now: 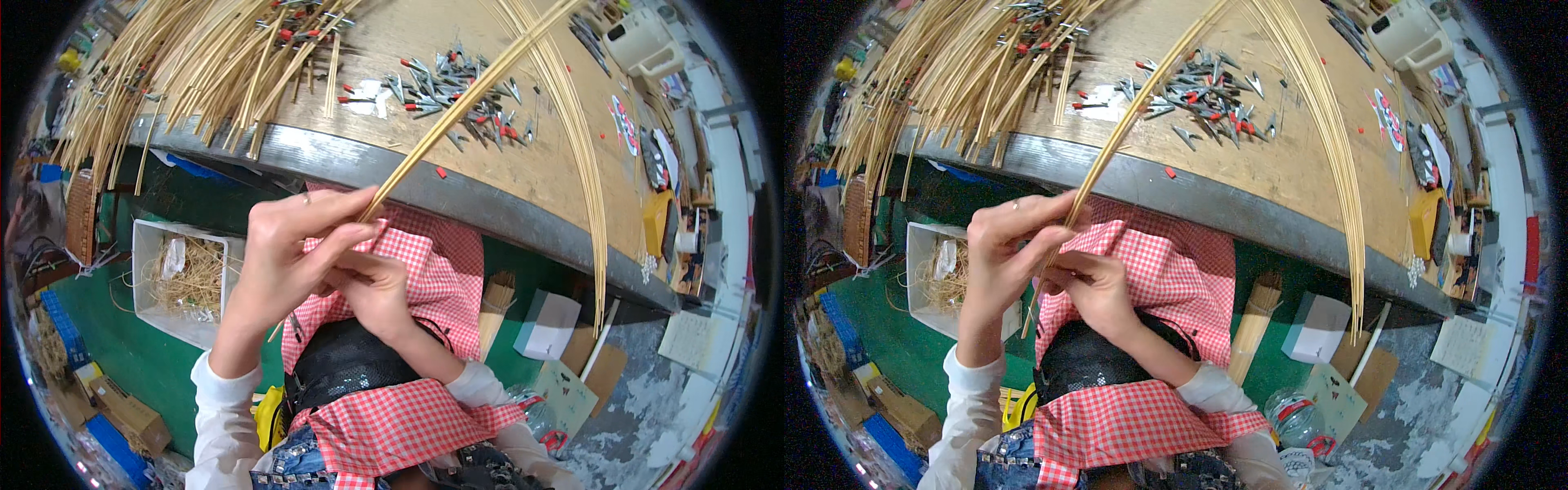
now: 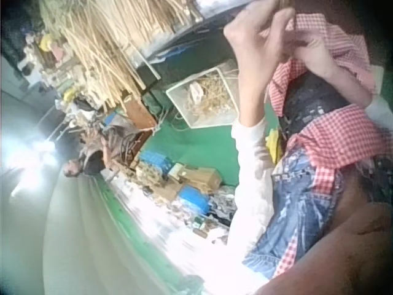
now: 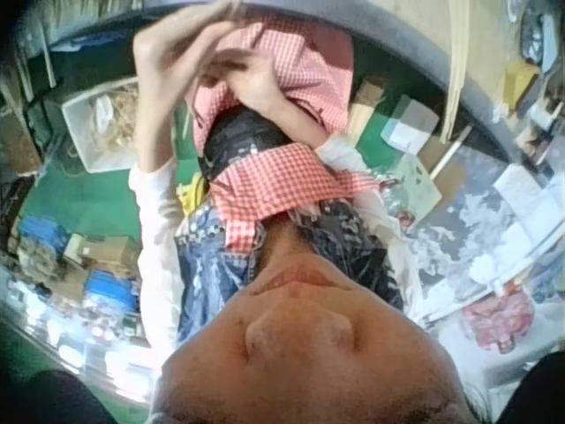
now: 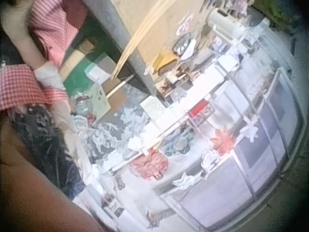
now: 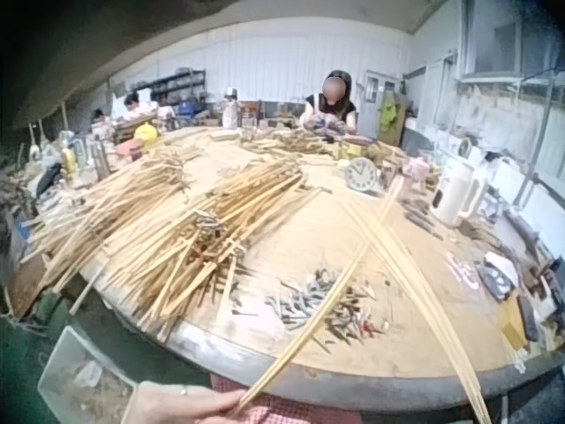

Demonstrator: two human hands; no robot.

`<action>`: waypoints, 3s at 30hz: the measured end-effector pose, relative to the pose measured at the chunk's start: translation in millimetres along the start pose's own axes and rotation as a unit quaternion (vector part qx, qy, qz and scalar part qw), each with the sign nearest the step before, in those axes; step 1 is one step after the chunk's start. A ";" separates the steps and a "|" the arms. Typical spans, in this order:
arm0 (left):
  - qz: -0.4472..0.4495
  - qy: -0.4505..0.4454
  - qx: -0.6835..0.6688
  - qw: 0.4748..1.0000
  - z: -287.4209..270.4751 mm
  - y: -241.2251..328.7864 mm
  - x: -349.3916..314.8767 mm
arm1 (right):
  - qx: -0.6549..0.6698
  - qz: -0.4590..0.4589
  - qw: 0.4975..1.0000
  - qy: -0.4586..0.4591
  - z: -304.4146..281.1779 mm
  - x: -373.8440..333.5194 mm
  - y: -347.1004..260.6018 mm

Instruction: The person is assembling long bamboo sticks into bundles or frames using clips and bindings.

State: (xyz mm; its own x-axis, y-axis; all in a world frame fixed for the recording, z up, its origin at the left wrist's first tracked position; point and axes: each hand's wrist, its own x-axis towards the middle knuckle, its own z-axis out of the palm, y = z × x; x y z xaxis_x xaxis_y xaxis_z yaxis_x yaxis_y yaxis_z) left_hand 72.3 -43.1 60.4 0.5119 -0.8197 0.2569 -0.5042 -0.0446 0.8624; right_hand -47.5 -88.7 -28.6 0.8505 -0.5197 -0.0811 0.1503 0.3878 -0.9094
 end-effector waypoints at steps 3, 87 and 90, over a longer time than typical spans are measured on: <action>-0.025 -0.003 -0.014 1.000 -0.8 -5.6 -0.5 | 0.008 0.019 1.000 -0.006 10.7 -4.0 8.0; -0.168 0.055 -0.062 0.982 17.7 -20.7 -63.3 | -0.213 -0.181 0.960 -0.006 -44.4 11.2 -52.8; -0.149 -0.007 -0.067 0.987 16.2 -26.9 -64.4 | -0.104 -0.096 0.990 0.012 -45.2 15.9 -60.8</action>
State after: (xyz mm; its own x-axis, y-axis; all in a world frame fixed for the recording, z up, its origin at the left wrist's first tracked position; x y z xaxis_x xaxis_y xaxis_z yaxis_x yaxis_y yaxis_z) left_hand 41.6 1.6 13.6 0.6134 -0.7895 -0.0212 -0.2367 -0.2094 0.9487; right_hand -65.8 -155.0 6.9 0.8042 -0.5870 0.0935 0.1988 0.1174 -0.9730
